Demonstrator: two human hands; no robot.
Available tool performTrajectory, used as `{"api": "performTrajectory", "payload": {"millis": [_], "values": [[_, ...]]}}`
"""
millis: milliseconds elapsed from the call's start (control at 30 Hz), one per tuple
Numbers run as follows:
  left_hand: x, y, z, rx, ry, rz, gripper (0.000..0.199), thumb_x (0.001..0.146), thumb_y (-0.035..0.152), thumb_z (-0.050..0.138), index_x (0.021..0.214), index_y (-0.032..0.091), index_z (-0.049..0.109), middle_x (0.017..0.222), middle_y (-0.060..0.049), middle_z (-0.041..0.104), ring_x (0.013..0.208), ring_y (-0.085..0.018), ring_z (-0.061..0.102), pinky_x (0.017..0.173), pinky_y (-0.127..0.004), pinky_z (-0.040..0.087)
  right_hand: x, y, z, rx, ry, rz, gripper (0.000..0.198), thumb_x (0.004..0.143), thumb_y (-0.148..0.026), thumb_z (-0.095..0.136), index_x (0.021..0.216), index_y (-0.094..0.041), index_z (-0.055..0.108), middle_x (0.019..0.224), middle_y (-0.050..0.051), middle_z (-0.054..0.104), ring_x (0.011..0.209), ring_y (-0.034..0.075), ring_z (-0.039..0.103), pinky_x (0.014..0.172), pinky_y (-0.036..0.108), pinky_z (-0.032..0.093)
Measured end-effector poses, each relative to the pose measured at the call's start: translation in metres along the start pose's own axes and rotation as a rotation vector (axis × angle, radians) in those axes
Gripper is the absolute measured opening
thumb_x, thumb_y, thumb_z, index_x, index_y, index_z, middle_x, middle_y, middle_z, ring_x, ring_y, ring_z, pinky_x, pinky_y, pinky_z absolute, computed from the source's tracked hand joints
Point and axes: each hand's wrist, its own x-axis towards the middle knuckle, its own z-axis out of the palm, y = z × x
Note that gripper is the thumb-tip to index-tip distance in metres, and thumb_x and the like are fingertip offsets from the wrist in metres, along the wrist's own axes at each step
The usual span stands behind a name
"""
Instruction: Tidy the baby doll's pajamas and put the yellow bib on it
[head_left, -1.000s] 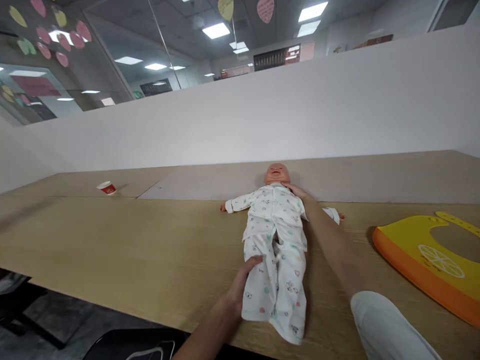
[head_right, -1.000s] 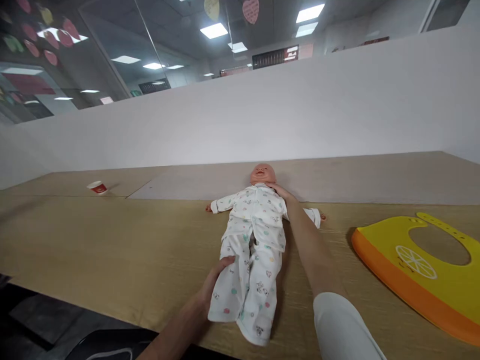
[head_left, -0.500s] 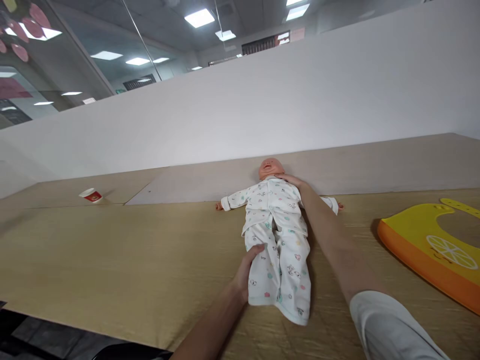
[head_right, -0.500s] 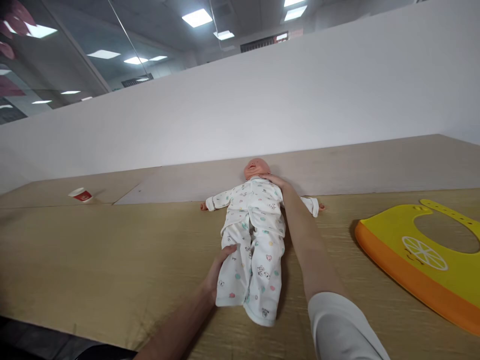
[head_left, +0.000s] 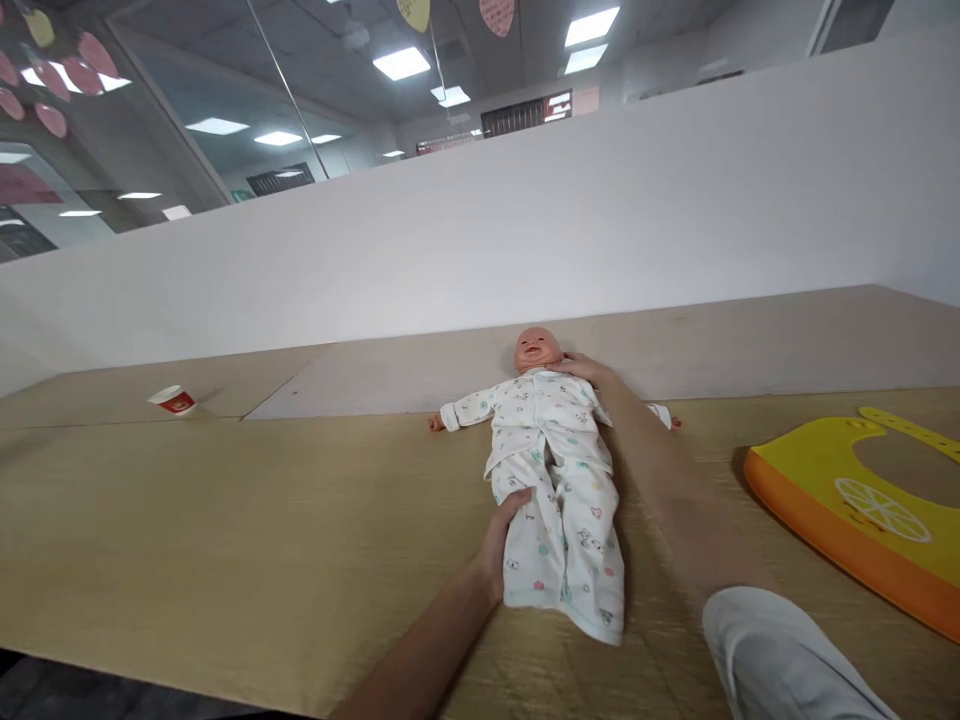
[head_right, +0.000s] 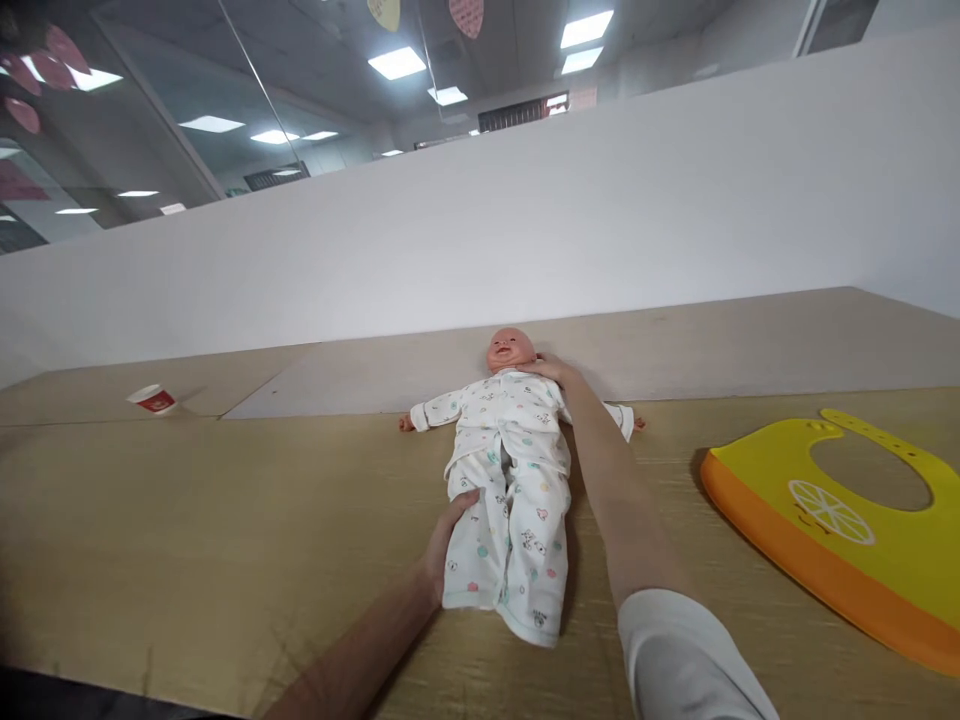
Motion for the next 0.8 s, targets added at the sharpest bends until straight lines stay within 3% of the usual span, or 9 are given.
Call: {"api": "performTrajectory", "payload": {"millis": [133, 233, 367, 467, 600, 700, 800], "values": [[0.002, -0.001, -0.001, 0.033, -0.006, -0.032, 0.056, 0.079, 0.05, 0.057, 0.12, 0.012, 0.061, 0.093, -0.011, 0.075, 0.094, -0.031, 0.07, 0.089, -0.047, 0.053, -0.012, -0.001, -0.007, -0.208, 0.059, 0.017, 0.091, 0.056, -0.05, 0.085, 0.132, -0.011, 0.053, 0.121, 0.018, 0.064, 0.108, 0.03, 0.062, 0.096, 0.041, 0.048], [-0.001, -0.002, -0.005, 0.058, -0.002, -0.049, 0.057, 0.08, 0.051, 0.056, 0.121, 0.011, 0.06, 0.091, -0.012, 0.075, 0.093, -0.031, 0.07, 0.087, -0.048, 0.054, -0.036, 0.005, -0.012, -0.352, 0.125, -0.027, 0.093, 0.062, -0.055, 0.079, 0.138, -0.013, 0.045, 0.119, 0.017, 0.065, 0.105, 0.028, 0.063, 0.09, 0.039, 0.05], [-0.011, -0.002, -0.016, 0.147, 0.026, -0.023, 0.056, 0.077, 0.044, 0.062, 0.12, 0.008, 0.058, 0.092, -0.014, 0.075, 0.092, -0.031, 0.071, 0.086, -0.045, 0.055, -0.093, 0.023, -0.022, -0.57, 0.286, -0.279, 0.057, 0.084, -0.053, 0.055, 0.126, -0.014, 0.054, 0.117, 0.016, 0.064, 0.103, 0.024, 0.062, 0.089, 0.035, 0.048], [-0.02, -0.003, -0.026, 0.259, 0.037, 0.149, 0.051, 0.073, 0.034, 0.068, 0.117, 0.01, 0.059, 0.096, -0.013, 0.075, 0.09, -0.028, 0.071, 0.086, -0.041, 0.055, -0.148, 0.031, -0.025, -0.907, 0.429, -0.47, 0.039, 0.085, -0.044, 0.052, 0.109, -0.015, 0.062, 0.113, 0.014, 0.065, 0.108, 0.025, 0.057, 0.094, 0.037, 0.042], [-0.031, -0.002, -0.039, 0.397, 0.013, 0.271, 0.044, 0.067, 0.032, 0.076, 0.104, 0.012, 0.064, 0.095, -0.011, 0.075, 0.087, -0.026, 0.071, 0.085, -0.038, 0.055, -0.209, 0.032, -0.015, -1.159, 0.268, -0.355, 0.025, 0.087, -0.033, 0.046, 0.077, -0.017, 0.063, 0.084, 0.008, 0.067, 0.082, 0.018, 0.059, 0.081, 0.03, 0.041], [-0.039, 0.002, -0.046, 0.462, 0.081, 0.283, 0.041, 0.064, 0.036, 0.078, 0.096, 0.013, 0.066, 0.087, -0.009, 0.075, 0.078, -0.024, 0.071, 0.077, -0.036, 0.055, -0.228, 0.035, -0.003, -1.137, 0.157, -0.342, 0.023, 0.087, -0.027, 0.045, 0.082, -0.017, 0.065, 0.089, 0.007, 0.068, 0.085, 0.018, 0.059, 0.08, 0.028, 0.04], [-0.052, 0.008, -0.051, 0.578, 0.136, 0.303, 0.04, 0.067, 0.041, 0.076, 0.097, 0.015, 0.068, 0.09, -0.008, 0.075, 0.084, -0.025, 0.07, 0.079, -0.034, 0.053, -0.224, 0.04, -0.004, -1.058, 0.114, -0.385, 0.021, 0.086, -0.024, 0.048, 0.091, -0.016, 0.066, 0.1, 0.008, 0.068, 0.095, 0.019, 0.059, 0.085, 0.028, 0.041]]}}
